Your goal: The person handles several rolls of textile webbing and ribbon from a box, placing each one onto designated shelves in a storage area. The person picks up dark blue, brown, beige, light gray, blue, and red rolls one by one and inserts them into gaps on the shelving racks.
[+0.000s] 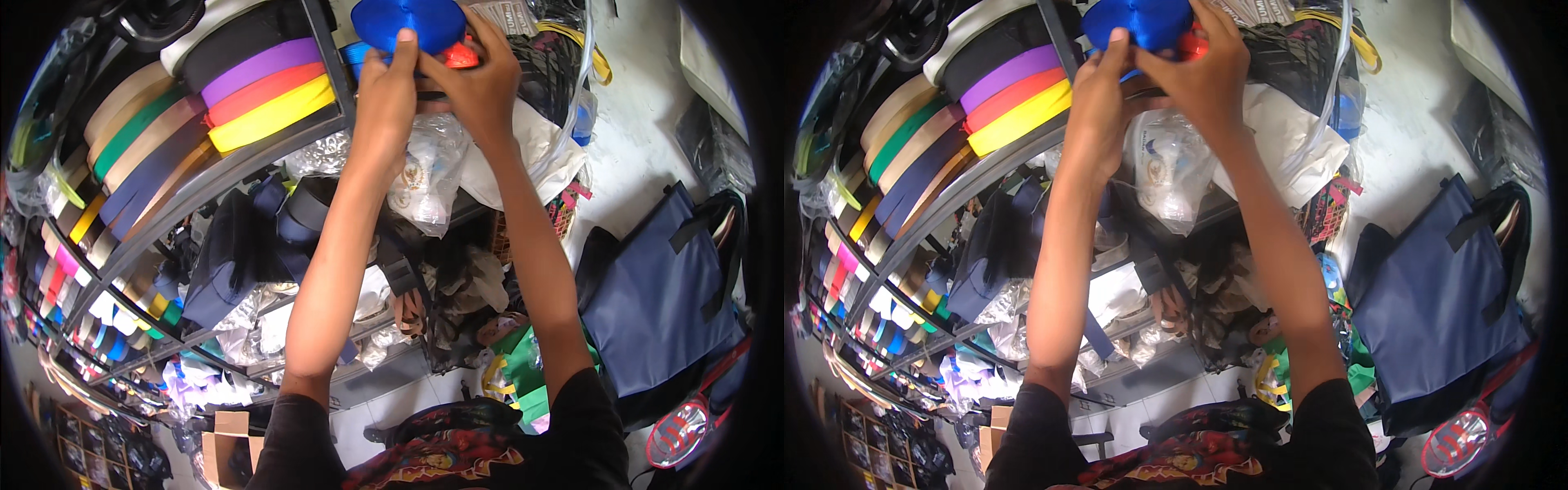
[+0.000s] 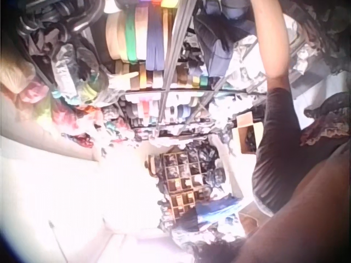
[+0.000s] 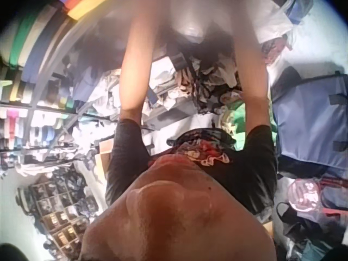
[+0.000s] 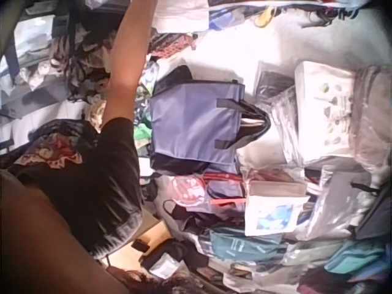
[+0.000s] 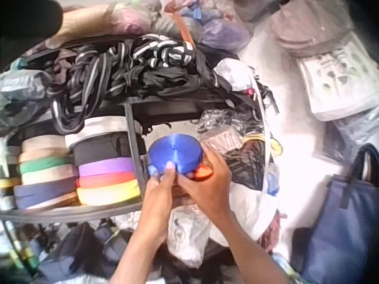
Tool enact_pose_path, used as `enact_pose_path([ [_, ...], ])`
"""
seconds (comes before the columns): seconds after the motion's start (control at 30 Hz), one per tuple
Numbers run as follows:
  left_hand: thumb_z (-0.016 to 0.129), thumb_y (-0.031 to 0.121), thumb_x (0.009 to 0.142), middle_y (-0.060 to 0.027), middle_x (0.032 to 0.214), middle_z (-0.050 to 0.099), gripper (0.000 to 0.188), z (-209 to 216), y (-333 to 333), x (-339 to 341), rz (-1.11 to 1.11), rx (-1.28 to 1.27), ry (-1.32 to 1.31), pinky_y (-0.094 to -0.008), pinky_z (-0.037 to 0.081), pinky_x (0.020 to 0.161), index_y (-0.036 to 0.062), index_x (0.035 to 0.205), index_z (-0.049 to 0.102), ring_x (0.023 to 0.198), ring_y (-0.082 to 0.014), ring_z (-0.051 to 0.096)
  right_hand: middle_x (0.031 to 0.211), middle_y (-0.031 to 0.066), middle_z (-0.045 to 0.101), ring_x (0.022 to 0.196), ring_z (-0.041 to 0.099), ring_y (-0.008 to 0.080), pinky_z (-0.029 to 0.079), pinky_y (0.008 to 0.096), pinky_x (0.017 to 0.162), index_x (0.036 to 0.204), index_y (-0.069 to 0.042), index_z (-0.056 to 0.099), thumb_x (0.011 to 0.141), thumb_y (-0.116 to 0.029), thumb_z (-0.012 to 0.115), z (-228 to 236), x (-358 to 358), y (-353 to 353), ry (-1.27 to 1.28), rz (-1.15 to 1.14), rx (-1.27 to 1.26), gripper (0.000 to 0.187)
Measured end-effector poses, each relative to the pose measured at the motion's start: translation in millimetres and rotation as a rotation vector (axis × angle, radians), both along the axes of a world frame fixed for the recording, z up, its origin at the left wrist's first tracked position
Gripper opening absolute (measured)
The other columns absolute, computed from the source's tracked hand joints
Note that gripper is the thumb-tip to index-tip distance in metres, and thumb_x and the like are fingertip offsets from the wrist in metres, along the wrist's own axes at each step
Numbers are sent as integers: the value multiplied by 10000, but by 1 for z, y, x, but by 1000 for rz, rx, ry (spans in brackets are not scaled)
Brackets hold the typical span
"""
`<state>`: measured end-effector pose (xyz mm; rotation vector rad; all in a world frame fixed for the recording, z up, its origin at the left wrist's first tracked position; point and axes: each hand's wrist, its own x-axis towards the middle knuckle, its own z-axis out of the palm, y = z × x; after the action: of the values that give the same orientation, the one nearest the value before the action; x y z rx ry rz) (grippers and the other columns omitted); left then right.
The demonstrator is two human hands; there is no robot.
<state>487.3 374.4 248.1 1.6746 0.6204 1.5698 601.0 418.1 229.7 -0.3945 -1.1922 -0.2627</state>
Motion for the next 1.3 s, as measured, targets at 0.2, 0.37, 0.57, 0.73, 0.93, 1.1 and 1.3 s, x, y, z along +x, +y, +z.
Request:
enact_pose_path([
  [0.2, 474, 400, 1008, -141, 958, 660, 481, -28, 4, 8, 167, 1, 150, -323, 560, 633, -52, 1158, 537, 759, -195, 661, 1053, 200, 674, 1006, 651, 320, 508, 398, 885, 1137, -16, 673, 648, -487, 847, 30, -11, 31, -147, -146, -465, 701],
  [0.37, 541, 345, 986, -121, 740, 665, 420, -69, -13, -11, 6, -74, 439, -297, 477, 526, -61, 1076, 599, 567, -158, 610, 1077, 178, 702, 1111, 627, 316, 451, 376, 940, 1096, -22, 695, 536, -700, 807, 36, -18, 53, -139, -466, -617, 887],
  [0.57, 528, 190, 965, -92, 856, 693, 243, -96, -25, -24, -114, -216, 707, -262, 502, 590, -12, 1070, 612, 676, -129, 641, 1005, 237, 660, 928, 635, 395, 523, 397, 848, 1127, 11, 660, 693, -399, 843, 28, -33, 48, -73, -671, -398, 625],
  [0.73, 518, 208, 998, -57, 861, 688, 233, -146, -30, -22, -270, -283, 690, -257, 505, 597, 13, 1076, 622, 694, -115, 639, 1029, 155, 660, 897, 638, 258, 508, 336, 812, 1094, 19, 650, 684, -273, 858, 13, -12, 58, 3, -499, -98, 545],
  [0.93, 557, 119, 963, -76, 854, 702, 165, -208, -63, -64, -268, -477, 545, -272, 534, 615, -10, 1046, 616, 728, -117, 652, 794, 21, 667, 696, 552, 120, 436, 270, 660, 875, -51, 687, 797, -63, 747, -63, -54, -47, 7, 338, -227, 99],
  [1.1, 526, 6, 886, -91, 880, 685, 186, -265, -124, -139, -74, -527, 346, -285, 542, 642, -26, 1040, 625, 753, -160, 652, 778, 20, 656, 645, 538, 94, 409, 245, 581, 863, -30, 684, 798, -32, 734, -175, -127, -126, -198, 703, -603, 81],
  [1.3, 475, 14, 908, -83, 980, 665, 278, -373, -273, -247, 229, -795, 62, -301, 553, 623, -27, 1150, 607, 794, -154, 650, 765, 9, 671, 624, 548, 44, 403, 207, 551, 905, -2, 706, 846, -92, 730, -314, -228, -249, -502, 1093, -1195, 110],
])
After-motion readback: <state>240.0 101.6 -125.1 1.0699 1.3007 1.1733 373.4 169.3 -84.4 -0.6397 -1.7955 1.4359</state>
